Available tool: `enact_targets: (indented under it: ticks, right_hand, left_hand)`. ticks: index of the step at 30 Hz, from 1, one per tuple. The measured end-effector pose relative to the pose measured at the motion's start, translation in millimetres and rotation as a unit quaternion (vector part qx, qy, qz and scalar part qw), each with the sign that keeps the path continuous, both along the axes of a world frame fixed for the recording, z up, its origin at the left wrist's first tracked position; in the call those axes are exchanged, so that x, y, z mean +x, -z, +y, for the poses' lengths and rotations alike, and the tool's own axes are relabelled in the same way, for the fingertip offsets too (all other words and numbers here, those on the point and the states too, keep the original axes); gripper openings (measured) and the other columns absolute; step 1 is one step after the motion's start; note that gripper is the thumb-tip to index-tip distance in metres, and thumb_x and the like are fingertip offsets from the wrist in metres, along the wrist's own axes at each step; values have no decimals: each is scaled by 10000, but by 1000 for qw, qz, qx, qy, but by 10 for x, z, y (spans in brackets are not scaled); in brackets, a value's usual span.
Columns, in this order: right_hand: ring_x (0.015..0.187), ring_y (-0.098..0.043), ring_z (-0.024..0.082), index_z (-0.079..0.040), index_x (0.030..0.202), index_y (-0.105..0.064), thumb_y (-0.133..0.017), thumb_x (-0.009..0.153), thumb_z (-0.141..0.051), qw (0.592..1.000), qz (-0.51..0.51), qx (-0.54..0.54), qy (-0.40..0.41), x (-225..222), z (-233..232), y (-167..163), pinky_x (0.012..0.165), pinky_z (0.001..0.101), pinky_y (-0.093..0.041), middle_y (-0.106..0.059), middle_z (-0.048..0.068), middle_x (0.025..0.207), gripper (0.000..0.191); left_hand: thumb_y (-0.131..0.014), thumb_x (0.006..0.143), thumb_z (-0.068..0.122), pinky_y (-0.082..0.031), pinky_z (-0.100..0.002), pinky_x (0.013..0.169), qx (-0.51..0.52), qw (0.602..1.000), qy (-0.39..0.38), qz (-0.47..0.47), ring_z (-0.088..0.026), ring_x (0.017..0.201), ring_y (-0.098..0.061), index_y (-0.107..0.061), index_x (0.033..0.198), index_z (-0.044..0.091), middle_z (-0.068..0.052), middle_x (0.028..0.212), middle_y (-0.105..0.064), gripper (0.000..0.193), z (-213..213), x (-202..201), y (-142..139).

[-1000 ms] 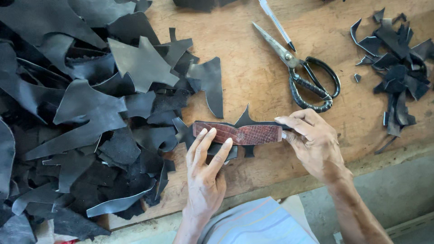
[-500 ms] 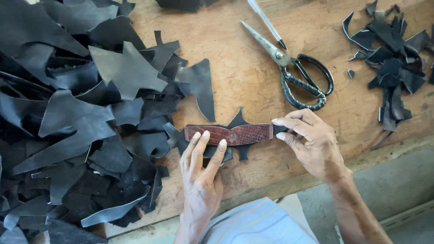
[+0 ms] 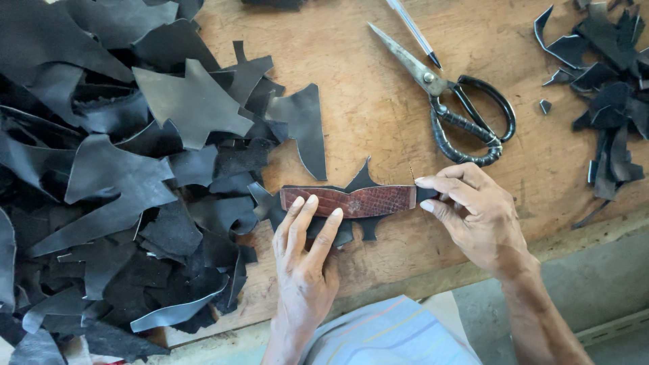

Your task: The person aligns a patterned template on a black leather piece, marks the outline with a pen, and then uses shears to cut the leather along the marked lines. The process is repeated for multiple pieces, with the cut pieces being placed on the table.

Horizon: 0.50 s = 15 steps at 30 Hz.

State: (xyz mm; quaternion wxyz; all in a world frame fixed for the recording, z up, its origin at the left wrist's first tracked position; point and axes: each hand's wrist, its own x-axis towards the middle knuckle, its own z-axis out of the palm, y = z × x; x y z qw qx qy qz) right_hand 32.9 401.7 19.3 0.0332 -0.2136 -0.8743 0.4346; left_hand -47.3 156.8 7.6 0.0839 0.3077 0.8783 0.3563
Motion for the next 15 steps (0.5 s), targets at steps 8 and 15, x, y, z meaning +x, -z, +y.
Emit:
enact_targets:
  ticks: [8, 15]
  right_hand:
    - [647, -570, 94, -106, 1183, -739, -833, 773, -40, 1000, -11, 7, 8, -27, 46, 25, 586, 244, -498, -657, 21, 1017, 426]
    - [713, -625, 107, -79, 1164, -738, -836, 780, -33, 999, 40, 6, 6, -50, 144, 68, 600, 230, -536, -662, 33, 1031, 399]
  left_hand:
    - [-655, 651, -132, -350, -521, 1155, -26, 1000, 12, 0, -406, 1430, -424, -662, 1335, 95, -214, 1481, -490, 721, 49, -28, 2]
    - [-723, 723, -43, -307, -527, 1154, -67, 997, 32, 19, -418, 1444, -378, -602, 1400, 147, -182, 1538, -449, 714, 165, -85, -6]
